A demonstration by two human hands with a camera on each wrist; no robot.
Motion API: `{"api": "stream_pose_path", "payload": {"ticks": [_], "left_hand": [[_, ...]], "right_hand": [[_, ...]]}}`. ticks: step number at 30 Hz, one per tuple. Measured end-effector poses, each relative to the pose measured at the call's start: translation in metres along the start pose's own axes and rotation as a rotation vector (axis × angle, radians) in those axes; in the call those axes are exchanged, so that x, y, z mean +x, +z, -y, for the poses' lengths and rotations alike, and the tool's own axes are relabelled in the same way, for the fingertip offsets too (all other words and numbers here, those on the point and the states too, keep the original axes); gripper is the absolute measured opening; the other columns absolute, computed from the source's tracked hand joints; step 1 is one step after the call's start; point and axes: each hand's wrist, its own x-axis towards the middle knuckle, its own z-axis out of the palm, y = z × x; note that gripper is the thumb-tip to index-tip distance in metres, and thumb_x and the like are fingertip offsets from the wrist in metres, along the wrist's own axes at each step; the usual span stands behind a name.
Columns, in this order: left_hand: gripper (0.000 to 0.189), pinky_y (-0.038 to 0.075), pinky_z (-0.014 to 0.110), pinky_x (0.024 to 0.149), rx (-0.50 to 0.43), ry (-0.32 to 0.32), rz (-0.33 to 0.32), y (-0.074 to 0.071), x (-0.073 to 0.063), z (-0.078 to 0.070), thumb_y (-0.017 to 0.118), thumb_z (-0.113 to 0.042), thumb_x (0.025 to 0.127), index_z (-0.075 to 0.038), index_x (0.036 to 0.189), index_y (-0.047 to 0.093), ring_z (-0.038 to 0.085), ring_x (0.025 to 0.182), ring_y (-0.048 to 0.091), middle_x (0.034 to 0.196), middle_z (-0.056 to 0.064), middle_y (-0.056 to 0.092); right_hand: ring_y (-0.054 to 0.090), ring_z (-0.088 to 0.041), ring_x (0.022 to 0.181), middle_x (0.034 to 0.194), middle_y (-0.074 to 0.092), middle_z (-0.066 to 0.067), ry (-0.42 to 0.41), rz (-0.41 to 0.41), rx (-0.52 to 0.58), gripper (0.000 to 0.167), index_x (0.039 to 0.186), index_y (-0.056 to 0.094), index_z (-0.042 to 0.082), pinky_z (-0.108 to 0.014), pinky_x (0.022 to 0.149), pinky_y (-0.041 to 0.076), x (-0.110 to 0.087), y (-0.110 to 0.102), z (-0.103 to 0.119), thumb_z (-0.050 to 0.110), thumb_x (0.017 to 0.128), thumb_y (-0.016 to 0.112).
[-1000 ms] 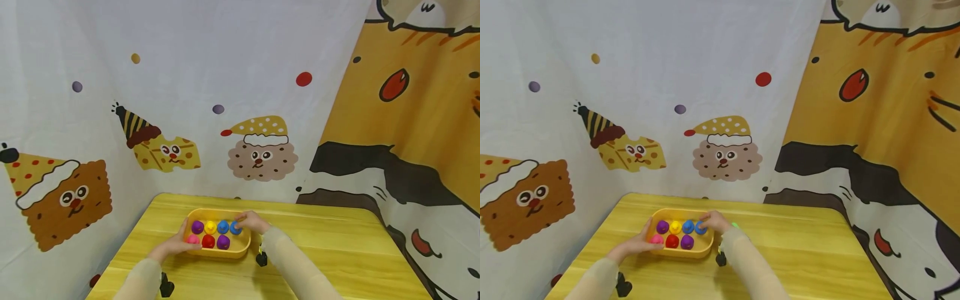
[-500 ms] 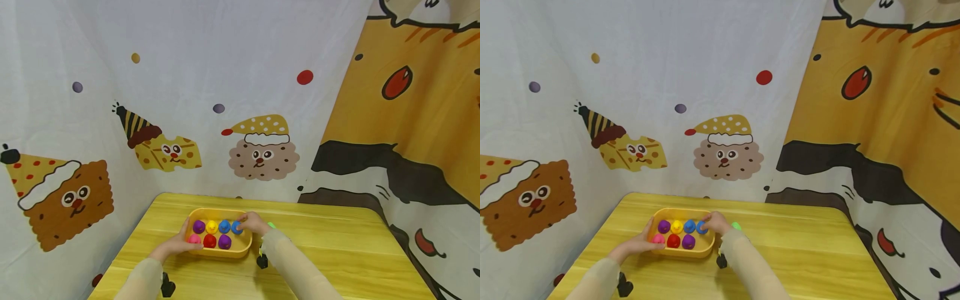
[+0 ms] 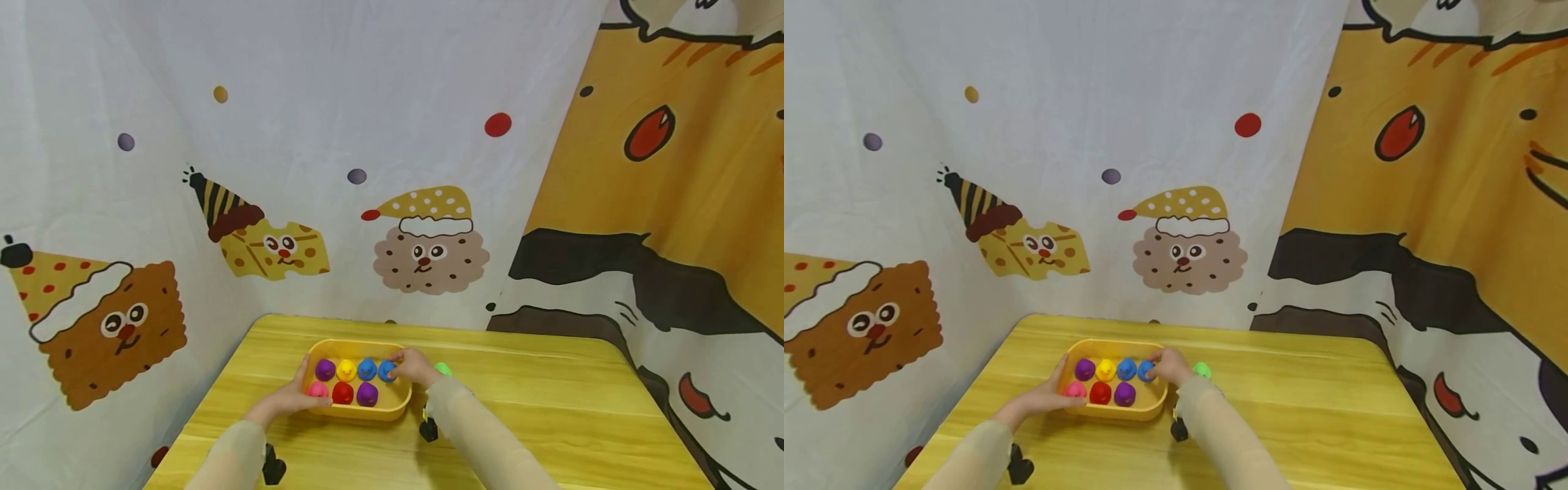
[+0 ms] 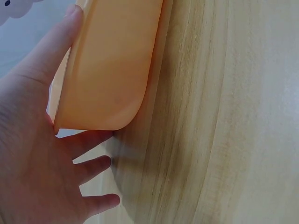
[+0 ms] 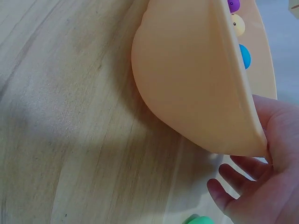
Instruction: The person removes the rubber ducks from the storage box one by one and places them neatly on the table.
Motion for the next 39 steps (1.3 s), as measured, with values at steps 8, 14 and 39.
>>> {"api": "stream_pose_path", "payload": {"ticks": [8,14,39], "left_hand": [[0.125,0.016,0.070,0.106,0.013,-0.009,0.001,0.003,0.002,0.001,0.079,-0.042,0.078,-0.005,0.152,-0.014,0.060,0.134,0.017,0.153,0.038,0.002],[0.122,0.015,0.067,0.108,-0.016,-0.017,-0.011,0.005,0.002,-0.001,0.080,-0.034,0.080,-0.003,0.152,-0.014,0.057,0.136,0.017,0.154,0.035,0.002],[0.130,0.009,0.065,0.110,-0.056,0.004,0.009,0.000,0.011,0.016,0.082,-0.042,0.075,-0.004,0.152,-0.016,0.054,0.139,0.010,0.155,0.034,-0.003]], "right_hand": [[0.060,-0.030,0.103,0.108,0.068,-0.012,-0.002,-0.012,-0.034,0.032,0.107,0.073,0.001,-0.045,0.090,0.049,-0.005,-0.004,0.002,0.015,0.079,0.080],[0.060,-0.029,0.102,0.107,0.068,-0.011,-0.014,-0.043,-0.039,0.033,0.106,0.072,0.001,-0.044,0.091,0.049,-0.007,-0.004,0.002,0.016,0.078,0.080],[0.054,-0.033,0.113,0.117,0.064,-0.015,-0.027,-0.070,0.052,0.036,0.111,0.070,0.000,-0.052,0.097,0.042,-0.012,-0.029,0.027,0.019,0.082,0.078]]}}
